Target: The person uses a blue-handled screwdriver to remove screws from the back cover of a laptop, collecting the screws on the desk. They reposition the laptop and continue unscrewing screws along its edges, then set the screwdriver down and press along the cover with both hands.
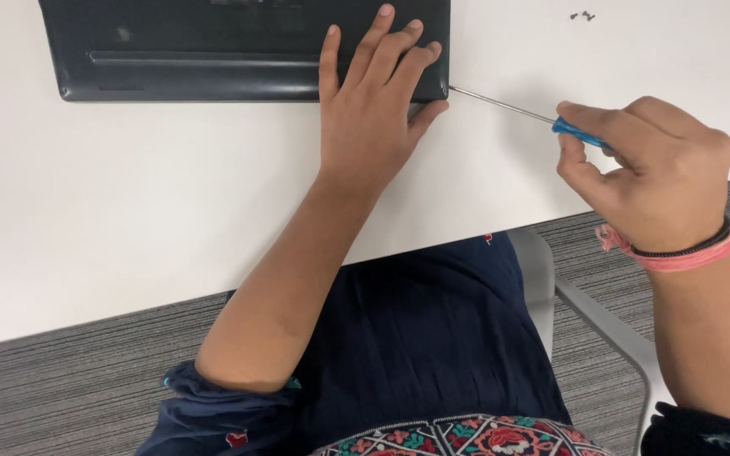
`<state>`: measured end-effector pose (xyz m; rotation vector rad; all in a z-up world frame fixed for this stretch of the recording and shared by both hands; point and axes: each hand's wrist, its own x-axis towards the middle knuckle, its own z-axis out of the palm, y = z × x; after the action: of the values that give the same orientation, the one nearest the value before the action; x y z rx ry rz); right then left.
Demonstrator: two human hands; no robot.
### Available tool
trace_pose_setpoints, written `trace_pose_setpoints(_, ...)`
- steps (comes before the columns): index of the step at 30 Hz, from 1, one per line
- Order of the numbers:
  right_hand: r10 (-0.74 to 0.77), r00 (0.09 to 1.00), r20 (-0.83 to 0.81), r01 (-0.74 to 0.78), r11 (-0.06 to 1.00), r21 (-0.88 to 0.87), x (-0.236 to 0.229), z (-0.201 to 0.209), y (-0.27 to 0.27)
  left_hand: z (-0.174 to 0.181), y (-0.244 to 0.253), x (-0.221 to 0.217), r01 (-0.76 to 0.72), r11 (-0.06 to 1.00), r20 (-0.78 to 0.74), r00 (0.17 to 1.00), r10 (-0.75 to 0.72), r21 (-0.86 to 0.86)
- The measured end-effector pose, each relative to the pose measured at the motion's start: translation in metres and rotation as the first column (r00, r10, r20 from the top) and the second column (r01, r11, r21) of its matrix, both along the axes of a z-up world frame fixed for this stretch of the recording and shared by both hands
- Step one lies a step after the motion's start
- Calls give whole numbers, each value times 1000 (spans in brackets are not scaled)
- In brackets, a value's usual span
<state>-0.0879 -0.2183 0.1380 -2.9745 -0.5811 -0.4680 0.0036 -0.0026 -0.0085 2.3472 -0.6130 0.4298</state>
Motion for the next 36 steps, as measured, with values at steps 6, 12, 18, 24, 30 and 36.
trace_pose_setpoints(6, -16, 999, -30, 17, 999, 29, 0, -1, 8, -1, 0, 0, 8, 1000, 20, 1000, -8, 1)
trace_pose_setpoints(12, -22, 999, -25, 24, 998, 58, 0, -3, 3, 0, 2, -1, 10, 1000, 13, 1000, -10, 3)
trace_pose_setpoints(18, -20, 1000, -9, 20, 998, 62, 0, -4, 6, 0, 1, 0, 8, 1000, 16, 1000, -8, 0)
trace_pose_setpoints(24, -21, 1000, -12, 22, 998, 53, 1, -6, 4, 0, 1, 0, 9, 1000, 16, 1000, -9, -24)
trace_pose_setpoints(30, -8, 1000, -3, 9, 999, 50, -3, -11, -4, -2, 1, 0, 6, 999, 32, 999, -5, -35)
trace_pose_setpoints(36, -12, 1000, -3, 12, 1000, 19, 1, -3, 7, 0, 2, 0, 8, 1000, 29, 1000, -7, -22)
